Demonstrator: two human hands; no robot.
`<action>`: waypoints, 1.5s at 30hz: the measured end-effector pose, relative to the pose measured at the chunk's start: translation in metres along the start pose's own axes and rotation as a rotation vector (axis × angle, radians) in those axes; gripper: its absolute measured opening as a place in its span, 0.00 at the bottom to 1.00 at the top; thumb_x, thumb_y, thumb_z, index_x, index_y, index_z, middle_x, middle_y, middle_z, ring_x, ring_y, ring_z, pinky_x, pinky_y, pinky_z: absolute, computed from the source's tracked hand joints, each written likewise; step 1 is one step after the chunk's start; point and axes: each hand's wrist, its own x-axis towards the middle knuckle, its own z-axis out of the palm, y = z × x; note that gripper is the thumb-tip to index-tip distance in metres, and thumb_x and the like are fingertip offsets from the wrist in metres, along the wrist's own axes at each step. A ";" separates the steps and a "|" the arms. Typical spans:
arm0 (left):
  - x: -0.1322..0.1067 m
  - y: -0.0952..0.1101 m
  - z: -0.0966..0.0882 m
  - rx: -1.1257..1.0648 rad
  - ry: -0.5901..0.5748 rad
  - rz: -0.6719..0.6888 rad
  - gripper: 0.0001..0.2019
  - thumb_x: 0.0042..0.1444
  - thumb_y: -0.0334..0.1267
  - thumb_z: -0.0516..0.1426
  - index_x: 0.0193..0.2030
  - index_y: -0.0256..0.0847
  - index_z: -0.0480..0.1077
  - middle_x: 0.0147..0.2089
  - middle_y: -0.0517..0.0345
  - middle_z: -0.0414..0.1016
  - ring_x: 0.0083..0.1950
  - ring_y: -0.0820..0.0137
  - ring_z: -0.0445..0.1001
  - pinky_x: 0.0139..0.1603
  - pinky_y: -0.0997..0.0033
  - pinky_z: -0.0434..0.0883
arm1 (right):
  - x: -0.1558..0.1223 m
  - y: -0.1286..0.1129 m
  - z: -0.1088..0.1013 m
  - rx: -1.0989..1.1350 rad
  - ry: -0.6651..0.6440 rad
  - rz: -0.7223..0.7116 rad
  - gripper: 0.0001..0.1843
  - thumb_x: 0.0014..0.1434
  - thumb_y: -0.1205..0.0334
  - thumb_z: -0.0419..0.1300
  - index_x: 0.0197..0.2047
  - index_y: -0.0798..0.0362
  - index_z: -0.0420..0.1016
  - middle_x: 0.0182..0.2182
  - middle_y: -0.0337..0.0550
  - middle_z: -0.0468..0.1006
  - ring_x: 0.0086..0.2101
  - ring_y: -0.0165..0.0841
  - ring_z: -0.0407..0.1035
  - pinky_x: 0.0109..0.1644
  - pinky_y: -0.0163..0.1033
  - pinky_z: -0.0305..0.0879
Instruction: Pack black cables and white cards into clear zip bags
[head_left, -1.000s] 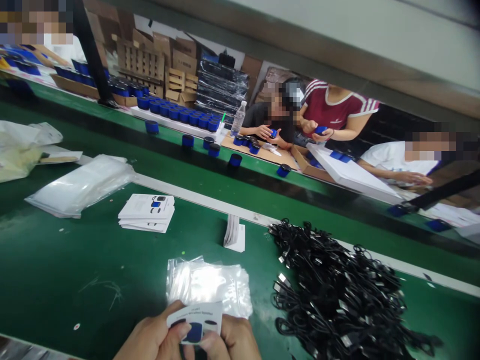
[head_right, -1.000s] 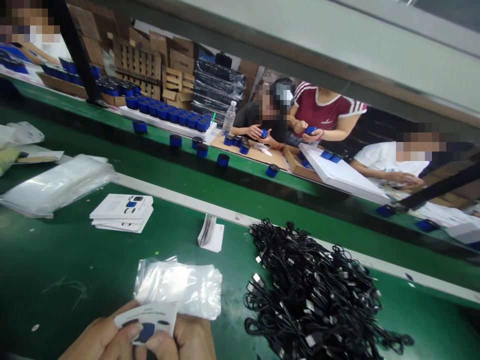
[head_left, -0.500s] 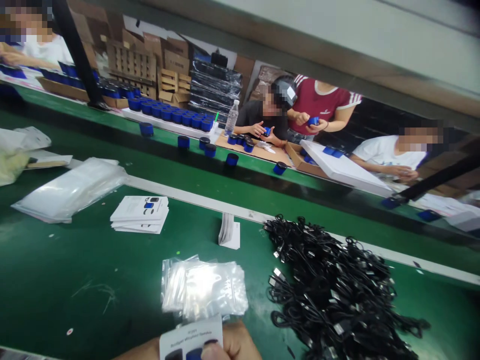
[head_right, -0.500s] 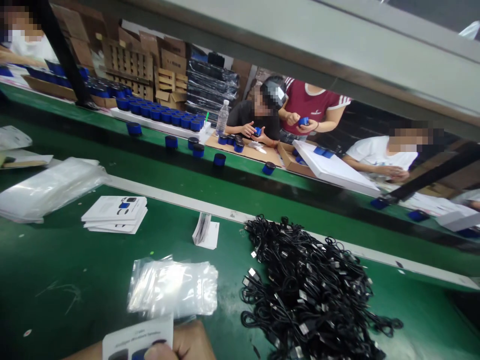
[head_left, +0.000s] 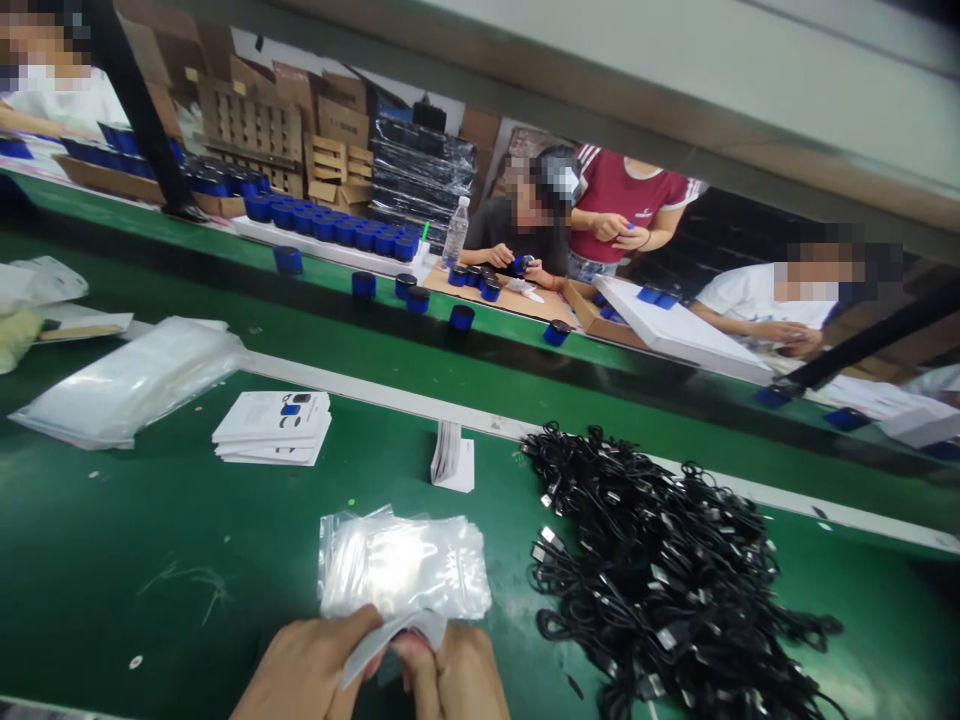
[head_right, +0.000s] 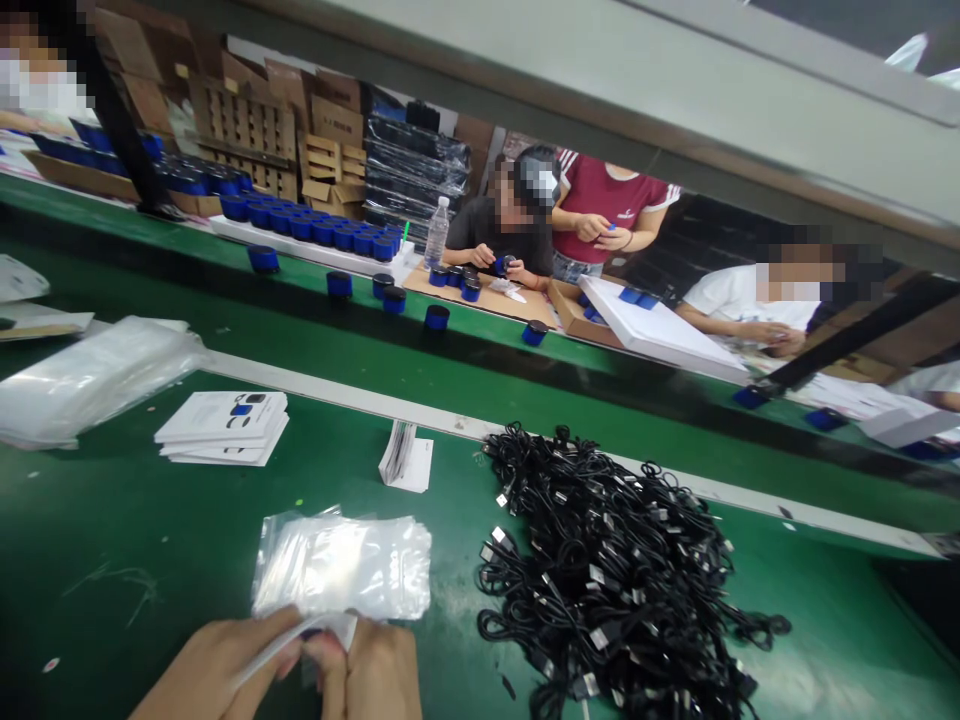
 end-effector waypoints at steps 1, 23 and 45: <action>0.003 -0.001 -0.001 0.007 -0.008 -0.017 0.12 0.57 0.31 0.47 0.38 0.48 0.71 0.30 0.61 0.81 0.30 0.66 0.79 0.30 0.74 0.69 | 0.001 -0.001 0.000 -0.047 0.040 0.028 0.30 0.67 0.54 0.39 0.23 0.51 0.73 0.16 0.41 0.73 0.19 0.32 0.70 0.26 0.32 0.60; 0.027 0.017 -0.028 -0.805 -0.259 -0.200 0.19 0.57 0.55 0.51 0.31 0.39 0.67 0.22 0.63 0.68 0.22 0.75 0.69 0.22 0.80 0.66 | 0.029 -0.015 -0.086 0.438 -0.180 0.213 0.20 0.62 0.51 0.52 0.24 0.54 0.73 0.18 0.35 0.69 0.21 0.27 0.62 0.25 0.30 0.59; 0.123 0.015 -0.033 -1.037 -0.130 -0.357 0.28 0.64 0.49 0.43 0.65 0.32 0.51 0.67 0.39 0.57 0.62 0.62 0.65 0.58 0.62 0.67 | 0.097 0.030 -0.069 -0.180 0.078 0.361 0.09 0.61 0.70 0.54 0.33 0.57 0.75 0.30 0.45 0.75 0.34 0.36 0.72 0.41 0.40 0.65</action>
